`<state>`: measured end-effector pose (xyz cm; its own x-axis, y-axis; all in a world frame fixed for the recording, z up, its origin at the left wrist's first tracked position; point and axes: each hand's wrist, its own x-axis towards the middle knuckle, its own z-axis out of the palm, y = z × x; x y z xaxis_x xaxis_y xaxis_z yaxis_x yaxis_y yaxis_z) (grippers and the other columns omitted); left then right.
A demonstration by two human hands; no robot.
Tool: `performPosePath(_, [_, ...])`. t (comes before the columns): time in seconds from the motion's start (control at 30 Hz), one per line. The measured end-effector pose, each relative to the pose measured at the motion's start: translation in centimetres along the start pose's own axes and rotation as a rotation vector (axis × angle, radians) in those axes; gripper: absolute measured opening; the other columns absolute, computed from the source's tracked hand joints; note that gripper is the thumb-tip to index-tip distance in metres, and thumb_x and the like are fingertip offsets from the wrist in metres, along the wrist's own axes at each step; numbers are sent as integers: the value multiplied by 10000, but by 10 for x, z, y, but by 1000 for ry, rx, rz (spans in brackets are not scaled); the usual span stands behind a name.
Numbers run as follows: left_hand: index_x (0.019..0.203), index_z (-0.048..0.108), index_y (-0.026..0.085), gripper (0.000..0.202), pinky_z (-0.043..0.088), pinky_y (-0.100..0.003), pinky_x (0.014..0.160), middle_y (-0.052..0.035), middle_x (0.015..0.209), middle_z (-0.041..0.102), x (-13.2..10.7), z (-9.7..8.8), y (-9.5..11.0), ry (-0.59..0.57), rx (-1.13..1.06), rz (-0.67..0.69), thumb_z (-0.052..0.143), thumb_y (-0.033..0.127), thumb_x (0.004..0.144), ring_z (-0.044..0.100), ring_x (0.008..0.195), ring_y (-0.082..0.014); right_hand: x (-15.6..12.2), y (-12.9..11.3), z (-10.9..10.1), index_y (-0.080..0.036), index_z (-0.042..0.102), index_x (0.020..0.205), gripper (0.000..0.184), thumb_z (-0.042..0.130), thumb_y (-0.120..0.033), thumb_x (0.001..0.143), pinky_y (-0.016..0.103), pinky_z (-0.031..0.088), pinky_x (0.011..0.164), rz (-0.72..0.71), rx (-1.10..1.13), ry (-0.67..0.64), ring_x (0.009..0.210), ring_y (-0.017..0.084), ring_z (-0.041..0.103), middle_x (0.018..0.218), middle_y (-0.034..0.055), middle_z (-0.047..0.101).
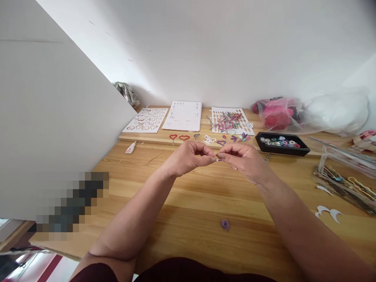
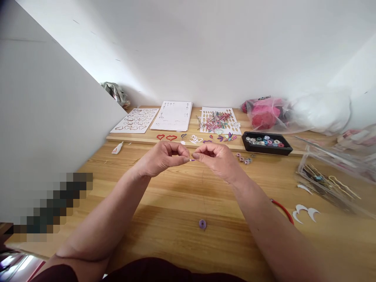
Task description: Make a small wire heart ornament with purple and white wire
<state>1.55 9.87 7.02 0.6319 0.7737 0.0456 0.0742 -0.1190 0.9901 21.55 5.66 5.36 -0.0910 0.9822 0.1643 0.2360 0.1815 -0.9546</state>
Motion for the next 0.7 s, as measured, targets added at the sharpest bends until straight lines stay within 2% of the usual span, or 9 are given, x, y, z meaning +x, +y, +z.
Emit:
performPosePath(0.13, [719, 654, 140, 193, 380, -235, 606, 4, 701, 616, 4, -1, -5, 118, -20, 22, 744, 311, 719, 488, 620, -80, -1, 1, 7, -179, 703, 759, 322, 791, -485, 714, 261, 266, 468, 78, 69, -18, 486, 80, 353, 556, -47, 500])
performPosePath(0.27, [709, 652, 150, 147, 436, -251, 686, -11, 750, 657, 6, 0, -8, 271, 153, 97, 713, 282, 729, 555, 697, -110, -7, 0, 10, -184, 708, 771, 272, 729, -455, 797, 261, 261, 472, 43, -83, -27, 504, 90, 350, 568, -35, 495])
performPosePath(0.33, [692, 648, 154, 95, 444, -253, 705, -14, 751, 664, 5, 0, -8, 310, 276, 143, 692, 231, 724, 571, 721, -121, -10, -3, 11, -190, 715, 778, 235, 701, -420, 827, 267, 274, 484, -6, -176, 3, 527, 102, 373, 595, -21, 519])
performPosePath(0.4, [682, 652, 156, 66, 439, -249, 688, -12, 734, 660, 4, 1, -7, 294, 362, 177, 669, 201, 727, 574, 715, -123, -13, -7, 11, -195, 717, 772, 195, 683, -374, 840, 273, 279, 493, -51, -265, 43, 537, 108, 384, 599, -18, 524])
performPosePath(0.53, [706, 676, 153, 60, 429, -235, 657, -15, 744, 671, 1, 2, -6, 126, 366, 168, 665, 200, 741, 575, 703, -117, -13, -11, 5, -197, 725, 784, 162, 670, -336, 846, 283, 283, 505, -106, -346, 95, 542, 111, 391, 604, -18, 537])
performPosePath(0.6, [719, 678, 148, 65, 424, -232, 651, -16, 752, 675, -1, 2, -5, 52, 307, 138, 679, 209, 742, 569, 697, -110, -10, -10, 2, -194, 728, 786, 184, 678, -362, 842, 286, 286, 512, -95, -311, 83, 550, 113, 393, 620, -13, 552])
performPosePath(0.7, [752, 684, 144, 116, 417, -236, 638, -18, 760, 672, -1, 1, -4, 16, 190, 83, 703, 259, 752, 554, 673, -104, -3, -4, -1, -190, 720, 758, 232, 715, -417, 805, 285, 289, 516, -49, -172, 57, 546, 107, 390, 623, -13, 552])
